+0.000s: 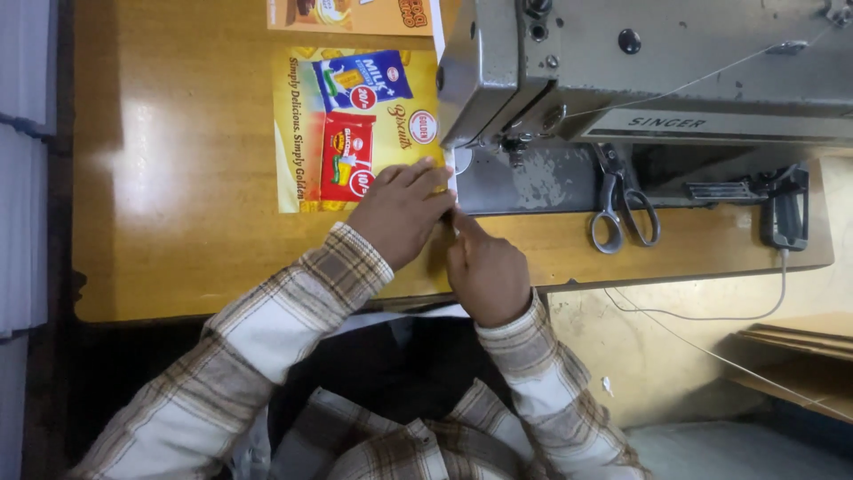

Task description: The person uses a sewing machine to stitch a white strip of material along the edge of several printed paper sheets. They handle the papers one by one, feeding them under the needle and guiding the strip through the machine.

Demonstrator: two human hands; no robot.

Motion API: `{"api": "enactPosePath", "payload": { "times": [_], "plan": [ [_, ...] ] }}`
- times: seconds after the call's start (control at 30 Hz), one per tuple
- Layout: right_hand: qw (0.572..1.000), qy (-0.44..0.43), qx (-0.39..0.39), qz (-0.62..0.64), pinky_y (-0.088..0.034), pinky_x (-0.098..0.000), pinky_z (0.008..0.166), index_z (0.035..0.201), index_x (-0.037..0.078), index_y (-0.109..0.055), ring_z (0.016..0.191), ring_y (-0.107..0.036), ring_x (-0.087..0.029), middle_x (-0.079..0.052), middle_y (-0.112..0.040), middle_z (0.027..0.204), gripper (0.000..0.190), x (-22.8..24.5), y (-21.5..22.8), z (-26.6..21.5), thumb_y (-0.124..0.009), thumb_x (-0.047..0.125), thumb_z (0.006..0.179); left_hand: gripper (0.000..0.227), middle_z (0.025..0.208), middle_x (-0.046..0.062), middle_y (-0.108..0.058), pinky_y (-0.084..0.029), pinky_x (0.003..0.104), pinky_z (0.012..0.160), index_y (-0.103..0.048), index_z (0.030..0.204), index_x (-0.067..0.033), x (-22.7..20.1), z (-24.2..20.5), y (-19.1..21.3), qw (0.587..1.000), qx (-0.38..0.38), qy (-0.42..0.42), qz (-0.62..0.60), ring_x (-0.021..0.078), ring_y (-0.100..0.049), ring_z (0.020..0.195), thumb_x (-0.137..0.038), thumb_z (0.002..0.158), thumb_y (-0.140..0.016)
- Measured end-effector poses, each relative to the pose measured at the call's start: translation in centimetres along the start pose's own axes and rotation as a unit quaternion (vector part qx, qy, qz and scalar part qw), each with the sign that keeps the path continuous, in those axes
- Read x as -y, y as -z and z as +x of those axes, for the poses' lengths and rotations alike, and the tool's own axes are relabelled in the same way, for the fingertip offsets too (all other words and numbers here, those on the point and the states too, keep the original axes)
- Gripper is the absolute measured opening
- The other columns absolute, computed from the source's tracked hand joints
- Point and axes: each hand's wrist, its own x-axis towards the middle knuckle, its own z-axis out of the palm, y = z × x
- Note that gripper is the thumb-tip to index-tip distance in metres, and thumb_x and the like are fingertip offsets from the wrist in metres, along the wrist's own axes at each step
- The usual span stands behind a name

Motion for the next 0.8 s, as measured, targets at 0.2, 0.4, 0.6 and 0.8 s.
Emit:
{"api": "enactPosePath", "payload": {
  "times": [0.2,0.4,0.6,0.8],
  "plan": [
    [0.997,-0.011,0.009,0.07,-0.059,-0.0611,0.07,0.145,0.02,-0.069,0.075,-0.075,-0.05,-0.025,-0.074,0.072,0.05,1.1,1.6,-0.2,-0.049,0.023,0.099,0.022,0.144,0.008,-0.058,-0.041,0.05,0.116,-0.068,0.125,-0.0197,0.4,0.1,-0.8,0.998,-0.057,-0.007,0.016,0.0353,-0.054,0.142,-0.027,0.106,-0.059],
    [0.924,-0.08,0.034,0.373,-0.058,-0.0402,0.065,0.161,0.016,-0.052,0.059,-0.069,-0.025,-0.007,-0.065,0.058,0.059,1.0,-0.1,-7.0,-0.042,0.016,0.103,0.022,0.14,0.002,-0.063,-0.04,0.048,0.119,-0.07,0.125,-0.0219,0.4,-0.3,-0.9,0.998,-0.062,-0.03,-0.013,0.0256,-0.057,0.141,-0.026,0.107,-0.058],
    [0.959,-0.046,-0.029,0.278,-0.057,-0.0422,0.059,0.166,0.016,-0.047,0.058,-0.072,-0.032,-0.012,-0.071,0.063,0.055,0.7,-1.4,-12.3,-0.037,0.025,0.113,0.034,0.145,0.0,-0.067,-0.035,0.05,0.123,-0.073,0.124,-0.0251,0.5,0.2,-2.5,0.994,0.002,0.06,-0.088,0.0238,-0.057,0.143,-0.051,0.112,-0.055],
    [0.989,0.098,-0.114,0.009,-0.036,-0.0377,0.038,0.164,0.009,-0.046,0.039,-0.045,-0.023,-0.001,-0.067,0.157,0.054,-1.5,-4.1,-14.5,-0.052,0.007,0.111,0.044,0.147,0.006,-0.066,-0.032,0.056,0.124,-0.077,0.124,-0.015,-2.2,0.6,1.9,0.988,0.038,0.092,-0.117,0.0295,-0.056,0.142,-0.052,0.101,-0.073]
  ]
}}
